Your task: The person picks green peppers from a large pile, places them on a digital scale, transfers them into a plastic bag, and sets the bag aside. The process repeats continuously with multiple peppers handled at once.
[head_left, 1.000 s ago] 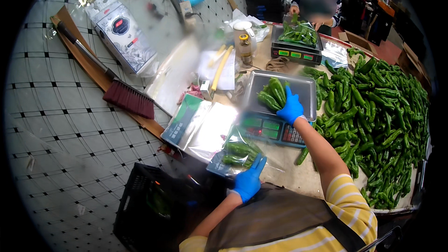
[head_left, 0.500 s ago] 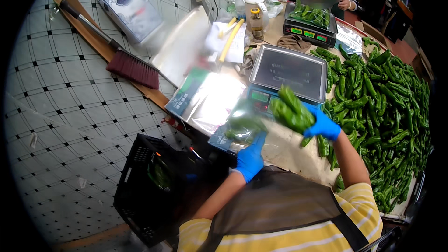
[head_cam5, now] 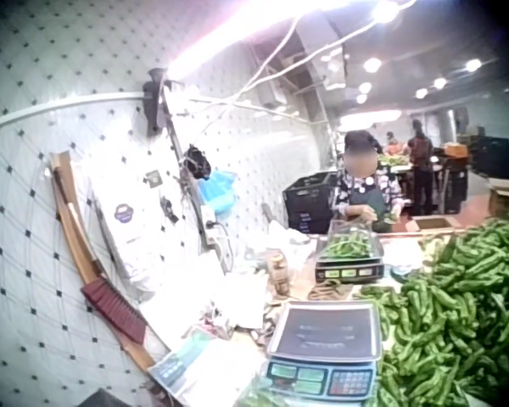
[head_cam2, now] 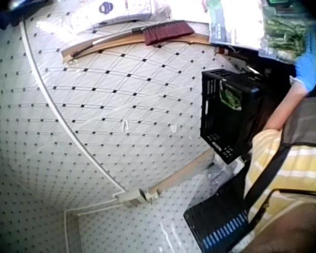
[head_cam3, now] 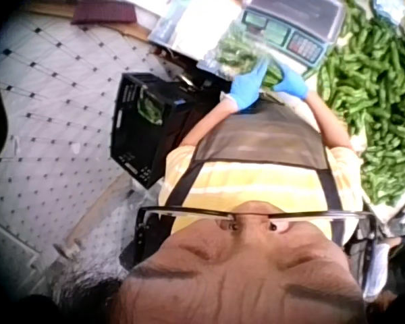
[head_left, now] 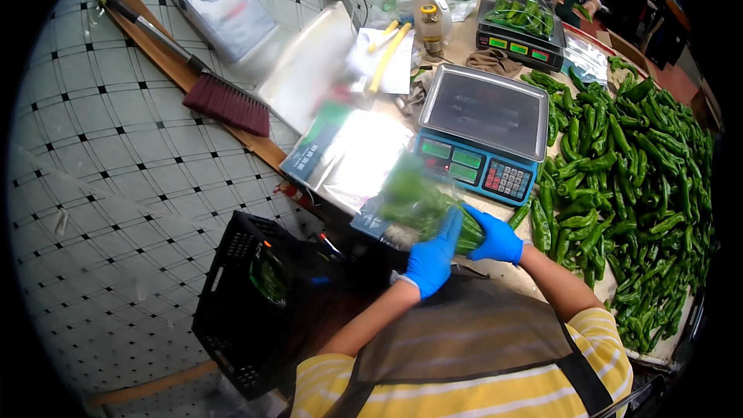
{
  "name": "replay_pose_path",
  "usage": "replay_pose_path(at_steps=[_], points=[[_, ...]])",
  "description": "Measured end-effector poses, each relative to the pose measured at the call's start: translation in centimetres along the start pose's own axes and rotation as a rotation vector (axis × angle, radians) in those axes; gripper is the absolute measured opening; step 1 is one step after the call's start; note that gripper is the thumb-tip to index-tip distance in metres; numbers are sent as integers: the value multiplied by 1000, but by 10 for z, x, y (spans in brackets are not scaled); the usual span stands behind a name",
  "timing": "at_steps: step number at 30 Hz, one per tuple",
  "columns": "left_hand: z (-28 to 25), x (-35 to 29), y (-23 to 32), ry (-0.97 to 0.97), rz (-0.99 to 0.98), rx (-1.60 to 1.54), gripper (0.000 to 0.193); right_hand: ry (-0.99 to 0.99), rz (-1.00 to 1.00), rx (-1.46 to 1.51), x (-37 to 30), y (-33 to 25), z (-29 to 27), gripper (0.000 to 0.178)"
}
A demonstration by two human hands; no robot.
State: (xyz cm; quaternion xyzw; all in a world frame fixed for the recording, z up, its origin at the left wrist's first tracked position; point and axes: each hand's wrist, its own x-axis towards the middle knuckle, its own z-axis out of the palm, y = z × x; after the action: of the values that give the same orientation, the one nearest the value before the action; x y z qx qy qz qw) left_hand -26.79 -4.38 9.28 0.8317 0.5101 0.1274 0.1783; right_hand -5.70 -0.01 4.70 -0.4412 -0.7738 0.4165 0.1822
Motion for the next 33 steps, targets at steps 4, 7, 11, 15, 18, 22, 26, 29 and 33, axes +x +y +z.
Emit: replay_pose_path(at_steps=[4,7,11,15,18,22,26,29,33], points=[[2,-2,5,-20,53,-1,83,26,47,-216,25,-19,39,103],[2,-5,4,-28,31,-36,84,57,-22,-206,41,-34,48,87],[1,-9,-3,22,0,-33,83,221,-138,-360,58,-39,65,81],[-4,-14,-6,-5,-40,-34,80,161,-182,-374,58,-28,76,78],[0,-15,-10,-2,5,-152,80,107,-151,-276,55,-45,76,74],[1,-11,-7,43,69,-136,81,178,-63,-352,98,-16,96,84],[3,-13,-18,105,133,-207,83,114,38,-165,93,-64,76,99],[9,-12,-13,-3,134,-216,84,207,-13,-250,104,-65,81,96],[-4,-11,-18,89,69,-49,75,328,-20,98,138,-29,92,101]])
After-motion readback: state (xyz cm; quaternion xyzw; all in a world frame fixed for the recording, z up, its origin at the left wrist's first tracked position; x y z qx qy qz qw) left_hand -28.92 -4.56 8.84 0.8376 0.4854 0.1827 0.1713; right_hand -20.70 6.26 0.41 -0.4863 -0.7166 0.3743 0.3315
